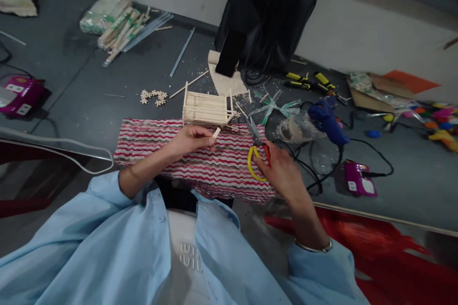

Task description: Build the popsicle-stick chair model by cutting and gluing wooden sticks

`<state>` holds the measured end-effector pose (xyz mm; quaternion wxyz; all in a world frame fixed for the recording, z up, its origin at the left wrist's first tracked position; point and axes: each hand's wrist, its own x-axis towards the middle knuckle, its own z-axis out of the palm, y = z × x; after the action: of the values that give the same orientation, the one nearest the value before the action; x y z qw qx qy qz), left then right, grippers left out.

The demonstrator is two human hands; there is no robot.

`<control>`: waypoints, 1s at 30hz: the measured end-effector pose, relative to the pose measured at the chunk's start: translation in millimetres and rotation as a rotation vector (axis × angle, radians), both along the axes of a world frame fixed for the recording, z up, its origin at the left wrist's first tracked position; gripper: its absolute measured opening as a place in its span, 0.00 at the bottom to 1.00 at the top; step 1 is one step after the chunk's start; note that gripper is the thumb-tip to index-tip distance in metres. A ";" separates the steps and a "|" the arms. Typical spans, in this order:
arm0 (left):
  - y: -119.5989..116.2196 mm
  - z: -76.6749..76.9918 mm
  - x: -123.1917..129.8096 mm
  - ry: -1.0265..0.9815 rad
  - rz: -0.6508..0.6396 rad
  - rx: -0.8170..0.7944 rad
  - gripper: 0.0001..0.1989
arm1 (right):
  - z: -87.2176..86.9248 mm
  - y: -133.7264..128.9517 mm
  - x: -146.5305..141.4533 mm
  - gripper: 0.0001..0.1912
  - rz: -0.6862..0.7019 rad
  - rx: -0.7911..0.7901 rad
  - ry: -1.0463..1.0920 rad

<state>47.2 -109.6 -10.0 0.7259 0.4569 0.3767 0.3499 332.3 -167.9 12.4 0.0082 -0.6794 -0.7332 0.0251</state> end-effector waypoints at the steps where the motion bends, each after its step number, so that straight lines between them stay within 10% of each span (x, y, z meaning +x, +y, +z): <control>1: 0.0 -0.7 -0.1 0.003 -0.005 0.005 0.17 | -2.2 -0.3 4.1 0.30 0.013 -0.018 0.034; 14: -1.4 2.0 -0.9 0.000 -0.031 -0.001 0.18 | 2.2 -3.0 20.8 0.26 -0.220 0.091 0.736; 18: -1.6 1.2 -0.6 -0.016 -0.043 -0.008 0.19 | 13.4 -21.0 2.4 0.22 -0.027 0.241 0.608; 22: -1.6 -0.5 -1.4 -0.015 -0.054 0.008 0.19 | 26.4 -22.6 -19.0 0.25 0.284 0.046 0.485; 30: -0.2 -3.9 -3.2 -0.036 -0.055 -0.029 0.19 | 16.4 -13.3 -36.1 0.31 0.382 -0.119 0.526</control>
<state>44.0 -109.8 -13.9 0.7484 0.4502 0.3559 0.3325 296.2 -181.2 28.8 0.1529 -0.4992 -0.8174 0.2435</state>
